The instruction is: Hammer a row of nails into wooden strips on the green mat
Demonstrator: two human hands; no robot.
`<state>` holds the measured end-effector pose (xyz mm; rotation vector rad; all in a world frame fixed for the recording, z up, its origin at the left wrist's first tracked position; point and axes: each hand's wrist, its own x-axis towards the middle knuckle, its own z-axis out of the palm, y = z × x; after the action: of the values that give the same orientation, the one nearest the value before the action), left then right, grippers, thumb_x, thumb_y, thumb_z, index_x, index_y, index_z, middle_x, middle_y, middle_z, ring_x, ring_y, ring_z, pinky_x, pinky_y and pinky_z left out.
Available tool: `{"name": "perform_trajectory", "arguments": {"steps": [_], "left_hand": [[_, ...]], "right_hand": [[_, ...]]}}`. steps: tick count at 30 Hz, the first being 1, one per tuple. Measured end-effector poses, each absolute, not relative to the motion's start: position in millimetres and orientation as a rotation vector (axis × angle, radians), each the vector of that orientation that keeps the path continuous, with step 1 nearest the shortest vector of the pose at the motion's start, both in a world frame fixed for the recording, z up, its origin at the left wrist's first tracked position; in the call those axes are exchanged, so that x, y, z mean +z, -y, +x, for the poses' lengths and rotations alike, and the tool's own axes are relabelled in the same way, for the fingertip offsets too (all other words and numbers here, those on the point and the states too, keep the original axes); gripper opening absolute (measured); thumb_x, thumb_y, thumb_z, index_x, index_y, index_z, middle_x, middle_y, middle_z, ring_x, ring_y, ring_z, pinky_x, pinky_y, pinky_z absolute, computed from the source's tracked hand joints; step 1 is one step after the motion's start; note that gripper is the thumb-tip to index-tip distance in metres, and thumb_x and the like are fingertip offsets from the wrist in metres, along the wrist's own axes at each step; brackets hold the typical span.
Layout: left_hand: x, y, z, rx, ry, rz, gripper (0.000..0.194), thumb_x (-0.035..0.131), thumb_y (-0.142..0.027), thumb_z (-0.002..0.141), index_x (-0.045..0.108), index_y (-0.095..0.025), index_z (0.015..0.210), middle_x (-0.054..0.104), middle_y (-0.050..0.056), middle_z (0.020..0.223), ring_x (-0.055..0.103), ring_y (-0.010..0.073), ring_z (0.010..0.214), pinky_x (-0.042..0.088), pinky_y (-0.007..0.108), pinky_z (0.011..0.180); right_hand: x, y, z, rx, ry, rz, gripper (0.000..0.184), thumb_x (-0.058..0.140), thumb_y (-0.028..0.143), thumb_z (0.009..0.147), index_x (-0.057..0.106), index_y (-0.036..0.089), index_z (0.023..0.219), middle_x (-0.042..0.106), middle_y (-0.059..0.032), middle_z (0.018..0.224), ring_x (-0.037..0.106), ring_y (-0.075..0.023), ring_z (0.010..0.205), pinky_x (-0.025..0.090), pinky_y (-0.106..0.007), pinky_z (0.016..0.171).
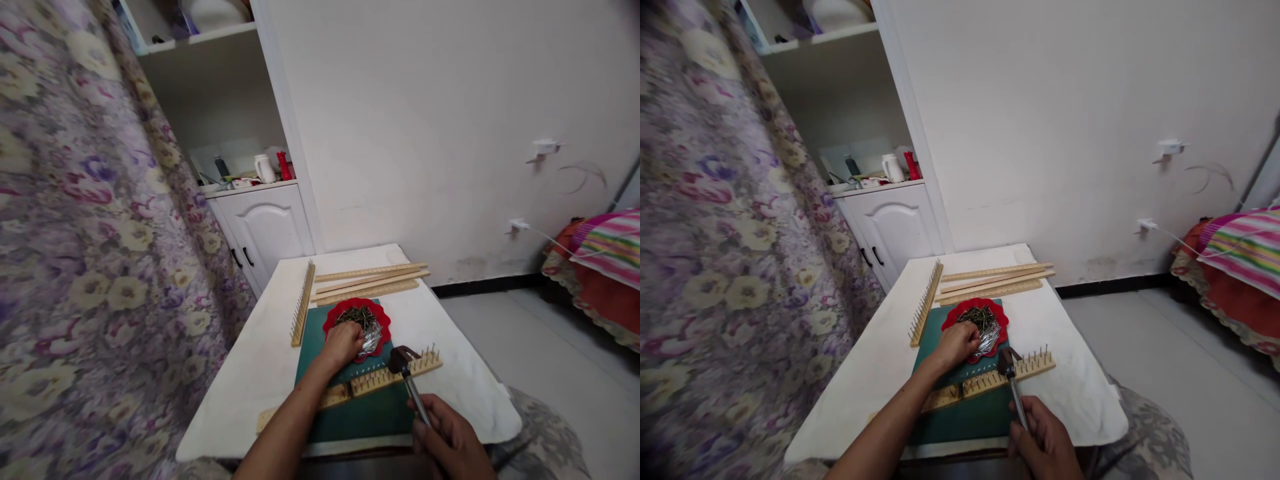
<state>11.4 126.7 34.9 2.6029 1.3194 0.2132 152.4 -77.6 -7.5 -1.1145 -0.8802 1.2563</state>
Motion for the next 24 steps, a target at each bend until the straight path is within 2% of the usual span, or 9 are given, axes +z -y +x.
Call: {"name": "perform_trajectory", "arguments": {"steps": [4, 10, 18, 24], "left_hand": [[34.8, -124.9, 7.9, 0.345, -1.263, 2.555, 0.012, 0.051, -0.016, 0.078, 0.062, -0.019, 0.082, 0.067, 0.003, 0.079, 0.060, 0.0163, 0.075, 0.036, 0.022, 0.062], [34.2, -123.0, 4.1, 0.545, -1.143, 2.470, 0.010, 0.050, -0.014, 0.077, 0.057, -0.018, 0.080, 0.062, -0.001, 0.072, 0.056, 0.0129, 0.067, 0.036, 0.020, 0.059], [37.6, -122.3, -3.8, 0.755, -1.074, 2.350, 0.016, 0.048, -0.008, 0.075, 0.059, -0.017, 0.081, 0.060, -0.002, 0.070, 0.056, 0.0126, 0.067, 0.039, 0.020, 0.061], [60.1, -93.1, -5.6, 0.846, -0.999, 2.330, 0.014, 0.052, -0.011, 0.078, 0.065, -0.017, 0.079, 0.061, 0.002, 0.077, 0.057, 0.0145, 0.074, 0.041, 0.023, 0.067]], "right_hand": [[-1.1, 78.3, 149.6, 1.270, 0.892, -1.123, 0.042, 0.061, 0.054, 0.075, 0.048, 0.019, 0.094, 0.056, 0.0068, 0.050, 0.029, -0.0033, 0.031, 0.019, -0.016, 0.033], [-2.7, 77.4, 147.7, 1.233, 0.897, -1.072, 0.040, 0.060, 0.052, 0.077, 0.048, 0.019, 0.094, 0.056, 0.0059, 0.051, 0.033, -0.0051, 0.033, 0.022, -0.016, 0.032], [11.2, 73.8, 149.1, 1.187, 0.953, -1.143, 0.039, 0.059, 0.053, 0.077, 0.050, 0.019, 0.093, 0.058, 0.0063, 0.053, 0.034, -0.0023, 0.025, 0.019, -0.015, 0.030], [29.2, 60.6, 147.8, 1.145, 0.972, -1.120, 0.030, 0.062, 0.045, 0.078, 0.052, 0.019, 0.089, 0.055, 0.0071, 0.058, 0.037, -0.0034, 0.031, 0.025, -0.015, 0.031]]}}
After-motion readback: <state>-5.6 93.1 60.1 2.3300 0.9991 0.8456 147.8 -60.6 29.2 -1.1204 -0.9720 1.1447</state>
